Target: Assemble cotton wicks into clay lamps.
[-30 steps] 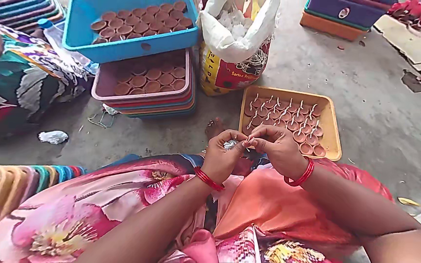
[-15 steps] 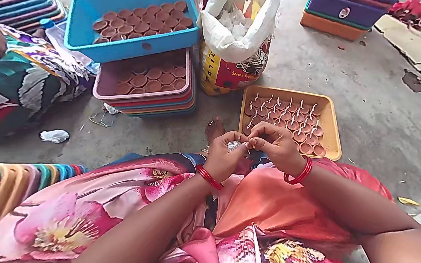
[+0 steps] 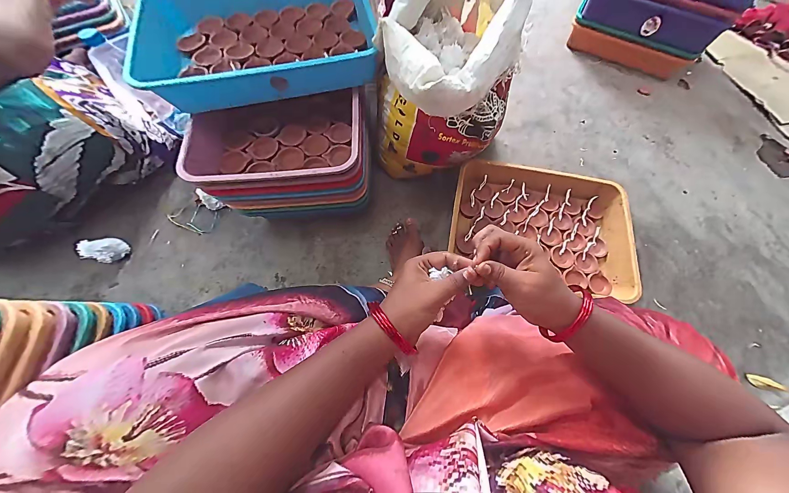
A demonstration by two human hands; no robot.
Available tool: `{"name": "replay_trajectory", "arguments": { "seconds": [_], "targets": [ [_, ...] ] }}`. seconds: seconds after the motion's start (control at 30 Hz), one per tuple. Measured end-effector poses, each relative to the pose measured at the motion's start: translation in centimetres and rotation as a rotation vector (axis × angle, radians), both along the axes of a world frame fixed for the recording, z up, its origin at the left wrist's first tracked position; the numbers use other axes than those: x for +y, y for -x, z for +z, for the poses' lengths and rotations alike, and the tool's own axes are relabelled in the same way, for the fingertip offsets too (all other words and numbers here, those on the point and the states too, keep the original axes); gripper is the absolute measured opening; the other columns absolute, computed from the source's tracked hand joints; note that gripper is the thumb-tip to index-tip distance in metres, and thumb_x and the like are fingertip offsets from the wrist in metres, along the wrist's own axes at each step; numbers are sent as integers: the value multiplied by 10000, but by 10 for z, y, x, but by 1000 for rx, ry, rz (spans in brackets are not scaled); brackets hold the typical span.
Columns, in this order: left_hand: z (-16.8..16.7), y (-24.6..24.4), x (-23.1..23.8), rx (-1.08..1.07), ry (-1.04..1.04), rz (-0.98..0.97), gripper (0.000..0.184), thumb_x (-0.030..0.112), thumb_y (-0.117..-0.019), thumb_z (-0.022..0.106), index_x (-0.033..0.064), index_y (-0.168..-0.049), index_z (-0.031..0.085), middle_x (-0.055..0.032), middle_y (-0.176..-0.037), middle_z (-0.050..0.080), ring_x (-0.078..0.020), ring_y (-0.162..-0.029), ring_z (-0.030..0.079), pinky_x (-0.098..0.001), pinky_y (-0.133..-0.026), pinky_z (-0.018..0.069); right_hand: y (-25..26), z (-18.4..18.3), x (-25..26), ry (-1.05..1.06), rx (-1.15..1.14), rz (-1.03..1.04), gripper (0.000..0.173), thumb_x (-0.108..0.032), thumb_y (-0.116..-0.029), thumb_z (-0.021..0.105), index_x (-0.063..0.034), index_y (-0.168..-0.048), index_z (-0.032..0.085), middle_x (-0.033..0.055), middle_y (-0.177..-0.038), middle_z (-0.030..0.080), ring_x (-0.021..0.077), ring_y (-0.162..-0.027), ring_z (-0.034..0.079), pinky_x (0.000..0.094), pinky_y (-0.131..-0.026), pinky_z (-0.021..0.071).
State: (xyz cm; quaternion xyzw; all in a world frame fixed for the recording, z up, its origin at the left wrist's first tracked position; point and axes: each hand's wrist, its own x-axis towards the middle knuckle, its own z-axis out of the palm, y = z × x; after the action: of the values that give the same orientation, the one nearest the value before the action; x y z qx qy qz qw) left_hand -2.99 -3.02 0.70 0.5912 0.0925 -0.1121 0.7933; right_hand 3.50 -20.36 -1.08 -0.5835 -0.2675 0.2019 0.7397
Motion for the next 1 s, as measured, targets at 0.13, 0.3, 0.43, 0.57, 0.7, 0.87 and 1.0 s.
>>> {"name": "replay_trajectory", "arguments": {
  "seconds": [0.13,0.3,0.43,0.57,0.7,0.87,1.0],
  "targets": [
    [0,0,1,10,79,-24,111,13,-959,612,79,-911,687,12,-748,662,-17,-621,574,-159,-575,475,0,-2,-1,-85,76,49,116,-58,-948,652,-161,-912,694,-23,-928,649,35,-751,614,194,-668,548],
    [1,0,1,19,75,-16,126,20,-969,588,82,-891,665,-2,-757,669,-13,-603,558,-152,-547,449,-7,-4,-7,-70,70,93,151,-118,-936,709,-136,-1085,727,-1,-978,706,61,-805,669,236,-732,594],
    [4,0,-1,25,62,-21,137,-5,-961,585,76,-882,661,9,-735,659,-10,-588,554,-152,-541,455,-9,-1,-8,-40,30,119,97,-41,-915,696,-112,-959,746,-18,-942,678,57,-788,659,234,-724,601],
    [2,0,0,16,57,-19,114,18,-972,597,75,-902,667,10,-727,643,-17,-594,556,-163,-551,468,-10,-1,-7,-48,-15,129,55,-80,-932,679,-130,-926,701,-19,-965,650,58,-806,648,234,-715,593],
    [-9,-2,3,-28,251,-15,244,207,-1062,342,139,-1071,577,7,-877,627,-41,-669,597,-168,-592,514,-14,7,-13,-70,-44,65,91,-142,-966,618,-187,-970,698,-33,-994,684,35,-796,639,196,-660,555],
    [-11,-2,3,-41,341,39,307,264,-1071,245,183,-1119,537,16,-889,604,-51,-668,590,-181,-579,511,-14,10,-16,-13,-79,50,88,-98,-960,643,-159,-987,700,-34,-933,694,26,-774,643,185,-674,560],
    [-11,-2,4,-69,270,55,255,80,-924,382,190,-1117,507,32,-914,569,-46,-663,558,-193,-582,489,-10,3,-11,34,-16,83,107,-81,-949,603,-152,-965,681,-36,-915,682,27,-759,624,188,-683,544]
  ]
}}
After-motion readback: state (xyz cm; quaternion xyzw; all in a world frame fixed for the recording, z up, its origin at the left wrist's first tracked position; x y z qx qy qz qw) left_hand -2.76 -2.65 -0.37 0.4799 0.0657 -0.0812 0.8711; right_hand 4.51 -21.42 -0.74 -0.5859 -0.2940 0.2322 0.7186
